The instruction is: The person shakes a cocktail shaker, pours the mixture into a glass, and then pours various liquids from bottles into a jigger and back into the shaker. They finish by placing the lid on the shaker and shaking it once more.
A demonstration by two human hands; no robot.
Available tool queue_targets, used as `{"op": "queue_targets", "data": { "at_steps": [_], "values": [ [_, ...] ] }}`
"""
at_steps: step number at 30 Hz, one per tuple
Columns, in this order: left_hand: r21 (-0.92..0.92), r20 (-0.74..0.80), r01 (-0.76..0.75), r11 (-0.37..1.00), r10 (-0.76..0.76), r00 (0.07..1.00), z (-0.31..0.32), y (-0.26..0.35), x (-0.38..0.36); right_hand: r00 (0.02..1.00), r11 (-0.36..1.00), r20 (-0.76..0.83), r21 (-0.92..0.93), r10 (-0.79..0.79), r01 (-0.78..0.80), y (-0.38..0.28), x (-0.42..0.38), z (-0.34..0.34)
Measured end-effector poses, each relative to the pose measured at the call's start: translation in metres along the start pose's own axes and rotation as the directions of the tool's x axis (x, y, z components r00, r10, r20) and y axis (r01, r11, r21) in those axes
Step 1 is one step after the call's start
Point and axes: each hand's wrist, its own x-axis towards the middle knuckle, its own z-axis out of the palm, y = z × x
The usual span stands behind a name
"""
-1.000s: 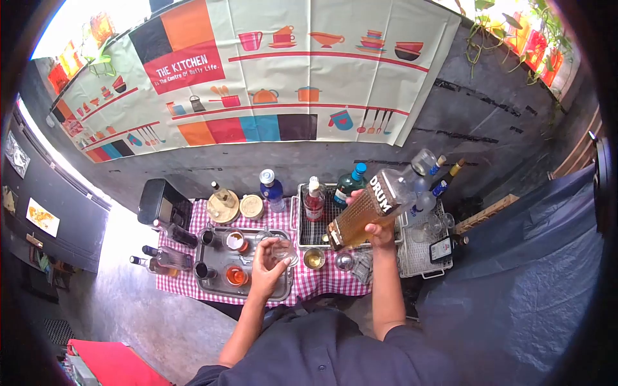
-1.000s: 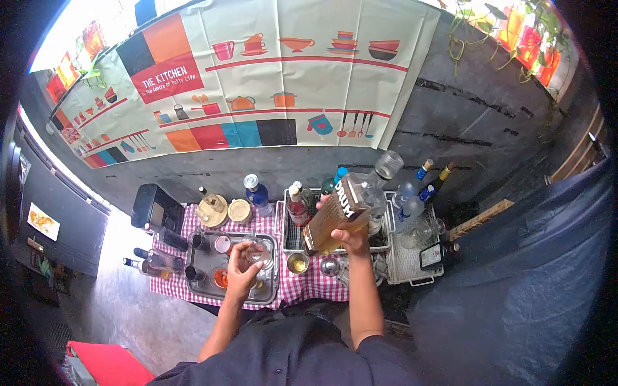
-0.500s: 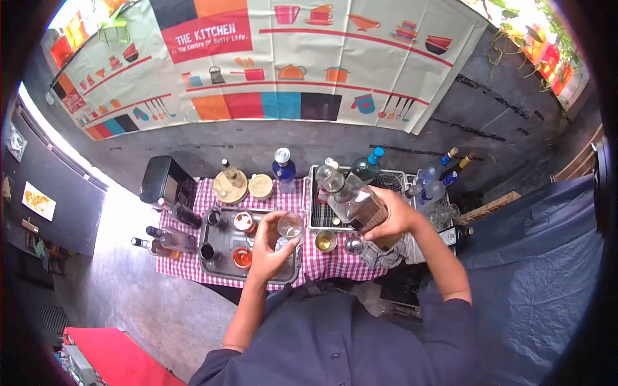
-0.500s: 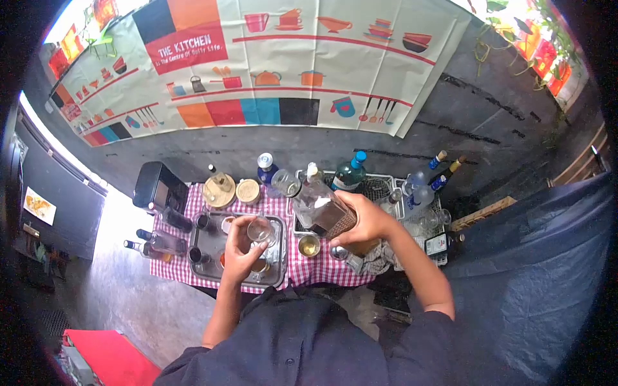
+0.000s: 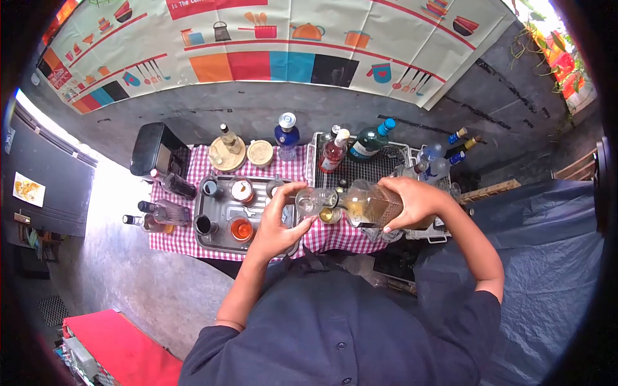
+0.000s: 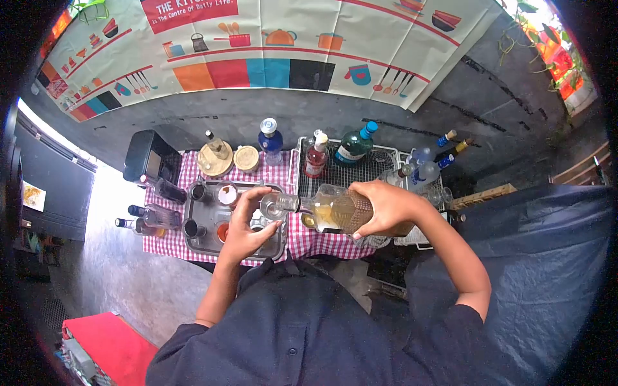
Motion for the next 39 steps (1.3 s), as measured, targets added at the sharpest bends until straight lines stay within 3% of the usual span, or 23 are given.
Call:
{"op": "queue_targets", "data": {
  "at_steps": [5, 15, 25, 39],
  "values": [
    [0.067, 0.055, -0.034, 0.997, 0.030, 0.998, 0.000, 0.009, 0.003, 0.996, 0.996, 0.027, -0.030, 0.084, -0.083, -0.004, -0.003, -0.001],
    [0.119, 0.069, -0.068, 0.991, 0.060, 0.996, 0.006, 0.004, -0.004, 1.000, 0.993, -0.003, -0.118, 0.030, -0.030, -0.001, -0.007, 0.005],
    [0.069, 0.050, -0.038, 0.997, 0.035, 0.998, 0.011, 0.014, -0.007, 0.997, 0.993, 0.060, -0.110, 0.040, -0.033, -0.017, -0.007, -0.004],
    [0.136, 0.068, -0.046, 0.990, 0.037, 0.997, 0.011, 0.015, -0.010, 0.994, 0.990, 0.088, -0.129, 0.066, -0.054, -0.023, -0.011, -0.007]
  ]
}}
